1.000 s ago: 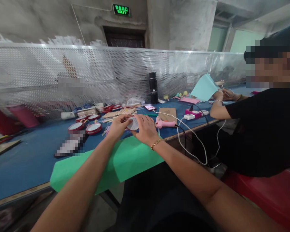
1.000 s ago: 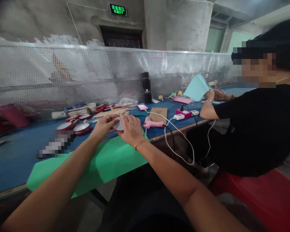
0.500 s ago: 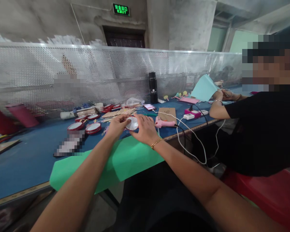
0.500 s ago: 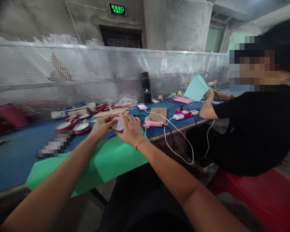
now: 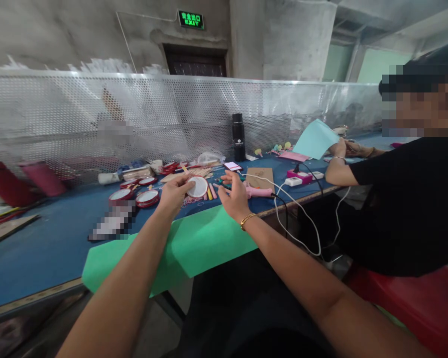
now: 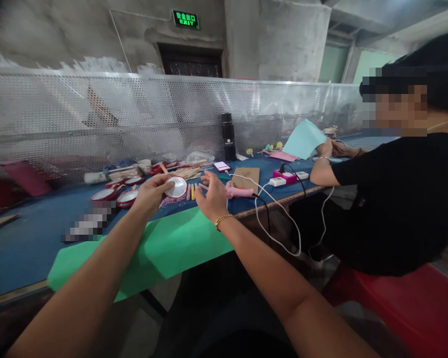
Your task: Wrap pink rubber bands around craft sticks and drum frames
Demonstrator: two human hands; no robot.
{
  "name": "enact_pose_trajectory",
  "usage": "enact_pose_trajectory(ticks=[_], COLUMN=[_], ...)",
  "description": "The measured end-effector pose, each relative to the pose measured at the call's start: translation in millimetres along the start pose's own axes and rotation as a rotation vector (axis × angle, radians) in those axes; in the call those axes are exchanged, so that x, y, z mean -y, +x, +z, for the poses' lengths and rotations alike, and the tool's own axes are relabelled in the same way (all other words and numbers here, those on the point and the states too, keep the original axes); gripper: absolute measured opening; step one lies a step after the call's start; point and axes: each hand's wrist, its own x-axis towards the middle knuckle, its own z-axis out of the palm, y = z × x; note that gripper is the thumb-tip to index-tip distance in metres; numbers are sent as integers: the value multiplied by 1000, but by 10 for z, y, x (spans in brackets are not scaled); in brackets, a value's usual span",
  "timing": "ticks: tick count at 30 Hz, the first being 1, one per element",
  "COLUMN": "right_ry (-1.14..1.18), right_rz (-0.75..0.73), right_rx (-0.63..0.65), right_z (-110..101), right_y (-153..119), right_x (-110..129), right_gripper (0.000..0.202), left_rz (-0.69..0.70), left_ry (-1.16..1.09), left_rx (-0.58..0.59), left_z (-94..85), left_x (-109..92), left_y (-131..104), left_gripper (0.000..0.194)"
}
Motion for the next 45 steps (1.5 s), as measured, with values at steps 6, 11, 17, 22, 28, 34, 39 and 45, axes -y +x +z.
enact_pose_trajectory(ticks=[6, 11, 17, 22, 28, 34, 39, 45], right_ry=[51, 162, 309, 198, 138, -124, -329, -385], right_rz=[-47, 58, 355, 337, 331, 160, 68, -29], right_rx=[-65, -58, -7, 164, 423, 609, 810, 1046], right_z=[7, 43, -39, -214, -120, 157, 494, 995], right_y=[1, 10, 351, 773, 1029, 1316, 1545, 1615], right_x=[-19, -36, -65, -13, -49, -290, -481, -565], right_gripper=[43, 42, 40, 37, 17, 14, 12, 18], left_rz=[-22, -14, -6, -43, -231, -405, -382, -394], left_ry=[-65, -112, -134, -60, 159, 237, 237, 323], left_rx=[-44, -102, -197, -150, 83, 155, 142, 161], left_z=[-33, -76, -306, -375, -382, -446, -404, -347], left_x=[-16, -39, -54, -83, -95, -49, 72, 149], left_y=[25, 50, 221, 314, 168, -35, -60, -51], left_gripper=[52, 54, 50, 51, 60, 61, 55, 49])
